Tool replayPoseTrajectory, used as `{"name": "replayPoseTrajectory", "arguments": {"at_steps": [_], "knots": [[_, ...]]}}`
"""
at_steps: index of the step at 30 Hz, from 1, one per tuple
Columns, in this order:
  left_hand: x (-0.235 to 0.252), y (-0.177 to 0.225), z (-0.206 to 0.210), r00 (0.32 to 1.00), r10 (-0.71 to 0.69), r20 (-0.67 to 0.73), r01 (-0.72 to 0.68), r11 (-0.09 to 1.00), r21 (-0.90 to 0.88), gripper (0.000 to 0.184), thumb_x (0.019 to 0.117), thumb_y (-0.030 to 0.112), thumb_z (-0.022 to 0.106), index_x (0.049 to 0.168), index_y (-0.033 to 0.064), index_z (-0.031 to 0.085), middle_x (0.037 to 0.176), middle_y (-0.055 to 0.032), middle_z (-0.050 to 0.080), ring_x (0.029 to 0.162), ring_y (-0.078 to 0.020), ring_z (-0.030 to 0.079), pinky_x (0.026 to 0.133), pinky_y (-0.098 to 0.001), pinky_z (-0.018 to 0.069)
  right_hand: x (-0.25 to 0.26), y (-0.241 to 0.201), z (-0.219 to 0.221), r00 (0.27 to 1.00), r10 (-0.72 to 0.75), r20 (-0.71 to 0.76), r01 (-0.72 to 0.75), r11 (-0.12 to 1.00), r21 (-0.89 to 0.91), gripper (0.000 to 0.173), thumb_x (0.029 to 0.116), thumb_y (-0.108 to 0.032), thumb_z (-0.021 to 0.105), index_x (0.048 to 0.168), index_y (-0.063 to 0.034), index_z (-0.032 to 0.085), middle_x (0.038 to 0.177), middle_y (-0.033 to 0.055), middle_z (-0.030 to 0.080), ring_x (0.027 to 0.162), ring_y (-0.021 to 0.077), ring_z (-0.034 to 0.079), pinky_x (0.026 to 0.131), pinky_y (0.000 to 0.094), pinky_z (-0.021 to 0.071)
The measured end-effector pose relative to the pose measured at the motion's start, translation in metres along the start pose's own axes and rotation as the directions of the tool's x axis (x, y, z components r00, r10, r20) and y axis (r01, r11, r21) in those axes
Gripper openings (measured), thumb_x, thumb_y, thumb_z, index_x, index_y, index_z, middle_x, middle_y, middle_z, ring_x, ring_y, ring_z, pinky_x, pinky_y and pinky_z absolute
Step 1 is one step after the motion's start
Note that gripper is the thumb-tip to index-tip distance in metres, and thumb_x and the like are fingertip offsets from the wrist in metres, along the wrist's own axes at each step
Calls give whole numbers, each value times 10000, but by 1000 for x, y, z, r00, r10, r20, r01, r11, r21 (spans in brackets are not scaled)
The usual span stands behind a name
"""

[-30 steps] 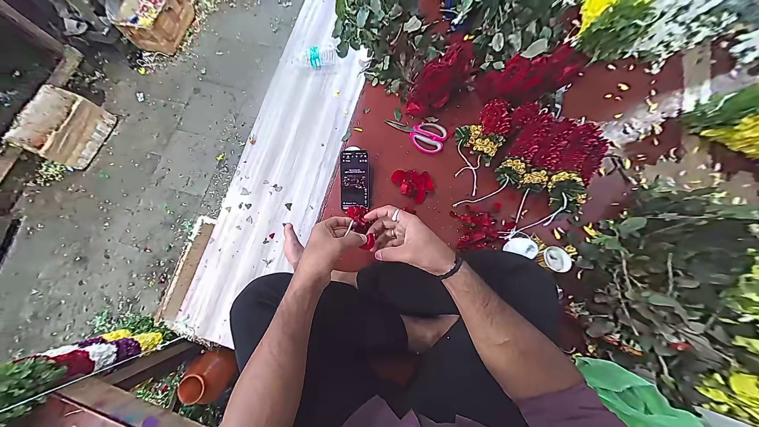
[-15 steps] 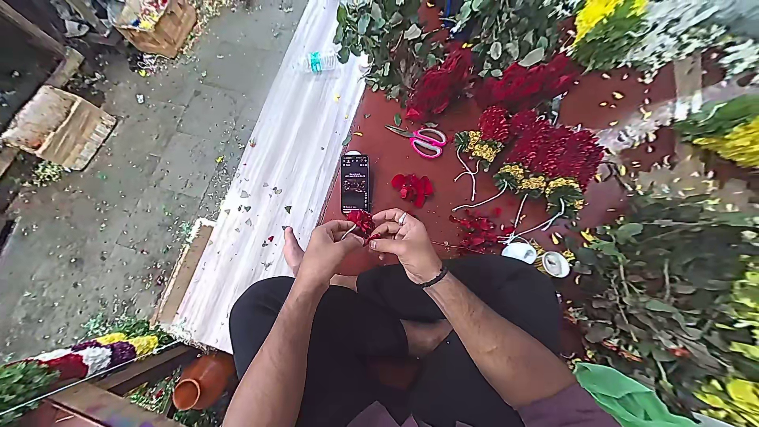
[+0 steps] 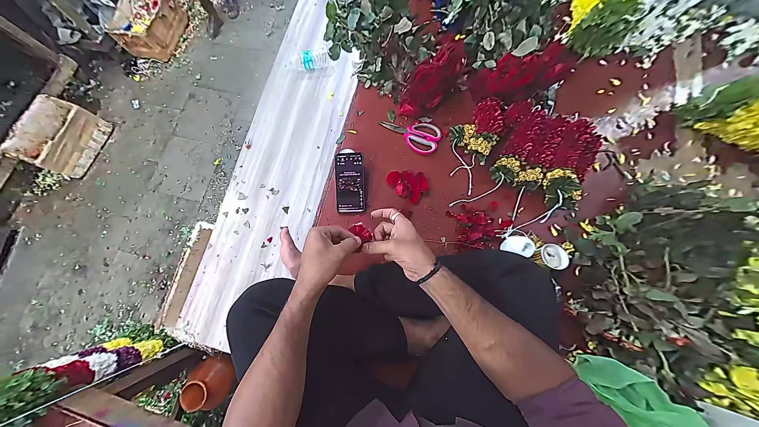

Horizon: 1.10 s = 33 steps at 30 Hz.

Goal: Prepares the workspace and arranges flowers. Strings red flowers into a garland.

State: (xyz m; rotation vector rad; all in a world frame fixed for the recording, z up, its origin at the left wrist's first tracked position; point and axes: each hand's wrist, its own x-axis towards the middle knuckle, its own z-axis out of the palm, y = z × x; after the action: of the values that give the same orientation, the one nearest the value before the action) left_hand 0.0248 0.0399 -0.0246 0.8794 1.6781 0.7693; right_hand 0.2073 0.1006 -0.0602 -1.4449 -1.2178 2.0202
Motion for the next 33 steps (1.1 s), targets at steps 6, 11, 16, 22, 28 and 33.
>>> {"name": "replayPoseTrajectory", "arguments": {"at_steps": [6, 11, 16, 22, 28, 33], "knots": [[0, 0, -8, 992, -100, -72, 109, 986, 124, 148, 870, 183, 778, 756, 98, 738, 618, -25, 650, 546, -129, 587, 545, -361, 498, 7, -4, -18, 950, -292, 112, 311, 840, -445, 967, 659, -106, 859, 1517, -225, 428, 1339, 31, 589, 1207, 242, 571, 896, 498, 541], [2, 3, -17, 982, -166, -86, 176, 975, 134, 166, 850, 190, 804, 722, 108, 739, 634, -24, 670, 574, -130, 605, 573, -365, 503, 18, 8, -22, 937, -234, 260, 324, 862, -390, 387, 859, -166, 802, 1234, -133, 710, 1006, 21, 736, 755, 138, 682, 679, 357, 598], [3, 5, -24, 967, -207, -151, 229, 962, 149, 267, 832, 230, 810, 631, 121, 673, 571, -17, 604, 536, -147, 545, 570, -412, 455, 12, -7, -31, 895, -325, 307, 419, 848, -324, 58, 907, -137, 756, 870, -99, 779, 753, -6, 701, 607, 85, 610, 553, 278, 526], [-4, 14, -24, 978, -182, 101, 102, 843, 528, 262, 786, 358, 789, 661, 160, 672, 639, -6, 642, 650, -201, 634, 737, -576, 521, -2, -19, -21, 807, -379, 454, 483, 865, -135, 56, 886, -96, 754, 874, -52, 785, 815, 20, 696, 720, 96, 651, 651, 259, 578], [-11, 25, -18, 893, 232, 386, -155, 963, -222, 56, 898, 92, 722, 909, 50, 759, 814, -26, 727, 731, -93, 664, 694, -286, 575, 14, 7, -28, 808, -270, 524, 249, 962, 112, 57, 928, -92, 667, 929, -71, 720, 814, -31, 696, 724, 21, 644, 662, 209, 560], [-1, 6, -13, 986, 110, -126, -115, 993, -33, 104, 924, 191, 754, 882, 97, 745, 715, -47, 691, 583, -154, 612, 544, -338, 510, 3, -9, -13, 743, -320, 588, 342, 936, 77, 117, 946, -79, 700, 950, -7, 792, 846, 29, 757, 663, 21, 619, 605, 196, 515]]}}
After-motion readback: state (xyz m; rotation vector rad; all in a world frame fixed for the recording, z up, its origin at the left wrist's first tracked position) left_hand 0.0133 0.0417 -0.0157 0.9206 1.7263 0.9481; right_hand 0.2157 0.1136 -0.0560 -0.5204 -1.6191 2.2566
